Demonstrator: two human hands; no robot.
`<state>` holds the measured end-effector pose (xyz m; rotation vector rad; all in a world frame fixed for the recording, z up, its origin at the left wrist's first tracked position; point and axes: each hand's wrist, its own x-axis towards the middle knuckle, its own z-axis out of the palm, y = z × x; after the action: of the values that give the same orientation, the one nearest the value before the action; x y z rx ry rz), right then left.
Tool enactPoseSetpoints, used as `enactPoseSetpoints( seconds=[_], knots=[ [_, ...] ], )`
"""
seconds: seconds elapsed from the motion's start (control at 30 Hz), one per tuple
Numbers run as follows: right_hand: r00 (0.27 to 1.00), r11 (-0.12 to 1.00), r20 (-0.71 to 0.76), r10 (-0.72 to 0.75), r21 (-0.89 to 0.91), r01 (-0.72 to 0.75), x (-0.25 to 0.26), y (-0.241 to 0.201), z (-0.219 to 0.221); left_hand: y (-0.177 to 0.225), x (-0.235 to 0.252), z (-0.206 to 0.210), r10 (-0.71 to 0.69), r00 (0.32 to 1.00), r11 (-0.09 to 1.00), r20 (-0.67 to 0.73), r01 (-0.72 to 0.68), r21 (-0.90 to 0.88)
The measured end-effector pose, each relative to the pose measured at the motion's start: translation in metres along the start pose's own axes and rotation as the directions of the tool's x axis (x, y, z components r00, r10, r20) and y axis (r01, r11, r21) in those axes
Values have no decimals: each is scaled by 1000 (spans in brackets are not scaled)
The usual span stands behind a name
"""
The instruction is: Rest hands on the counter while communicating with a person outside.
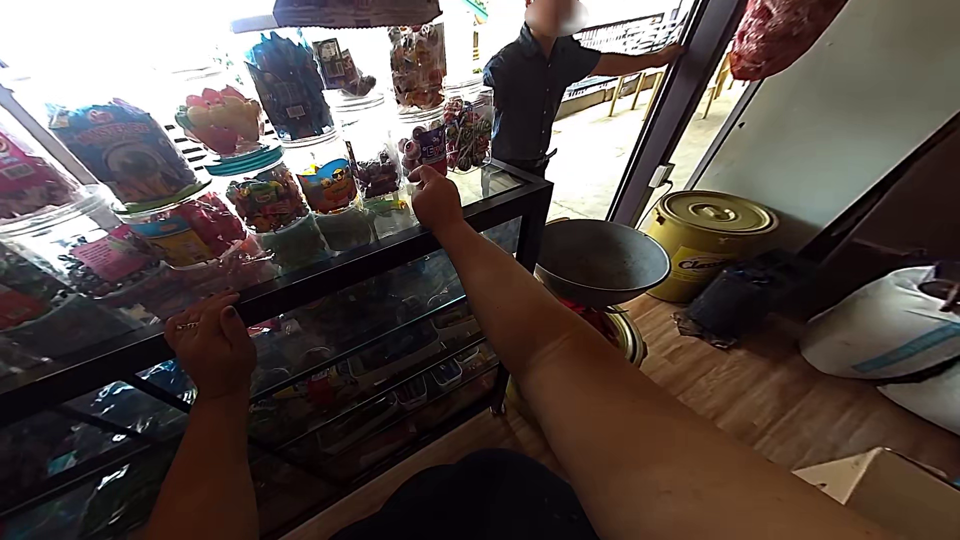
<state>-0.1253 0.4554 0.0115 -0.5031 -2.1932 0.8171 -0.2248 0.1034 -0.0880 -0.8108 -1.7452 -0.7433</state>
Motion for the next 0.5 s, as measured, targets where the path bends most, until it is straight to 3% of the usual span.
enactPoseSetpoints(
  seconds=[0.1, 0.27, 0.5],
  knots=[
    [996, 996, -84, 6, -90, -14, 6, 2, 10, -1, -1, 0, 0, 1000, 1000, -2, 0, -4],
    [977, 928, 166, 135, -366, -66, 6, -13, 8, -1, 1, 1, 9, 1000, 1000, -8, -9, -8],
    [971, 939, 188, 145, -336, -75, 7, -10, 5, -2, -1, 1, 14, 1000, 1000, -12, -14, 0]
  ],
)
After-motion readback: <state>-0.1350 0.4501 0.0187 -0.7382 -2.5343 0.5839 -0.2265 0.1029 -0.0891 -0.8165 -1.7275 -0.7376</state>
